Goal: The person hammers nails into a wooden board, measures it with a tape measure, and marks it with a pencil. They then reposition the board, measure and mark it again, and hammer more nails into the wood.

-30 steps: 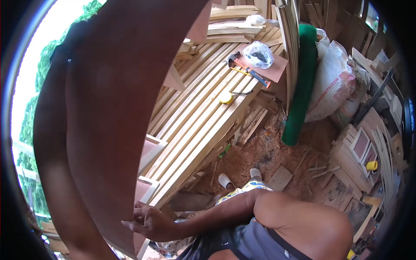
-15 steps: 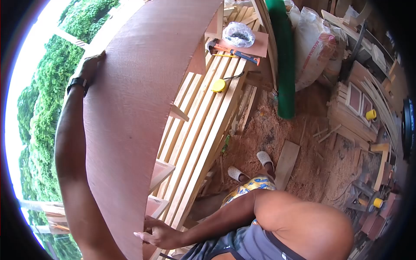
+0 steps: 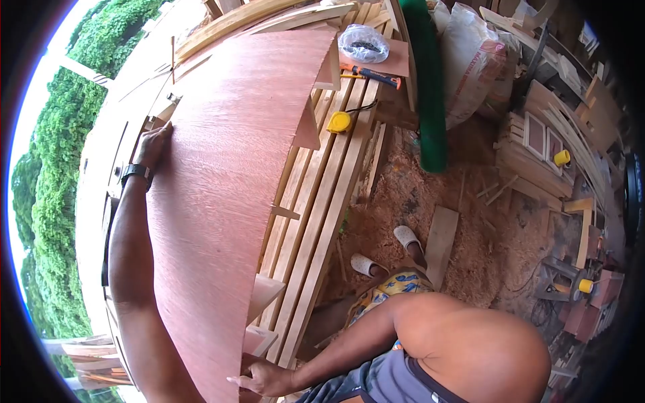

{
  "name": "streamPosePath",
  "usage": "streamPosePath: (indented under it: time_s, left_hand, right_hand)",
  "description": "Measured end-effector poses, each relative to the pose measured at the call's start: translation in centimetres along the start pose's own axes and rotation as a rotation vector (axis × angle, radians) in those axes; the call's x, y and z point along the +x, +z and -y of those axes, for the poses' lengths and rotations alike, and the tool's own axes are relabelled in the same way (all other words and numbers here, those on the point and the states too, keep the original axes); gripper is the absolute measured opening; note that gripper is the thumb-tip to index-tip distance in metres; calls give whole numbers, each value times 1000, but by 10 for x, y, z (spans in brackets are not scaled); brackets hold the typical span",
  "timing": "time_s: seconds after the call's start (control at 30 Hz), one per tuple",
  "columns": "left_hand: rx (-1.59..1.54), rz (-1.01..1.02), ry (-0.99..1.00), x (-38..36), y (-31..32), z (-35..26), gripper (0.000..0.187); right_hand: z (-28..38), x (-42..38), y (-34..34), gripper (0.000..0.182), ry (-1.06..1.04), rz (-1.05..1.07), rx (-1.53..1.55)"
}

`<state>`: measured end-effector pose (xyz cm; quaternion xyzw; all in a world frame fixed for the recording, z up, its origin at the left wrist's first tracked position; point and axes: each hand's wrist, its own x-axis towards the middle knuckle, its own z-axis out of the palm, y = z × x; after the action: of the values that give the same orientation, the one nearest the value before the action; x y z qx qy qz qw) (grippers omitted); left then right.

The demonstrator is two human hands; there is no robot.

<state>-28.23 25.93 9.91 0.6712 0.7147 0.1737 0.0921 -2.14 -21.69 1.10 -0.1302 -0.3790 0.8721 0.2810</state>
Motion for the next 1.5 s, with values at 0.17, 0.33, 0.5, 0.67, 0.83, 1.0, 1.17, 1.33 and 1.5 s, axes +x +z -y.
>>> streamPosePath:
  time_s: [0.17,0.33,0.5,0.67,0.83,1.0,1.17,1.33,1.5]
  left_hand:
    - [-30,-20,-3,-6,16,0,42]
    - [-42,-21,-1,-6,24,0,40]
    - [-36,-19,18,-3,29,-1,39]
    - [-22,13,143,33,50,45,37]
    - [58,55,-64,-6,43,-34,35]
    - [-144,13,-70,1,65,0,37]
    - [9,71,-51,-3,74,4,42]
    - [240,-104,-134,-38,70,-28,59]
    - [360,-187,-54,-138,52,-77,61]
  right_hand:
    - [22,1,-12,43,127,23,12]
    - [13,8,-14,44,300,80,-107]
    - [17,3,-14,45,112,-37,-48]
    - [39,-4,-29,40,286,99,-54]
    - [25,-4,-35,42,250,29,-53]
    - [5,1,-46,36,338,3,-70]
    - [5,1,-52,34,406,36,69]
    - [24,3,-63,34,472,131,-28]
    - [63,-25,-114,58,530,400,-302]
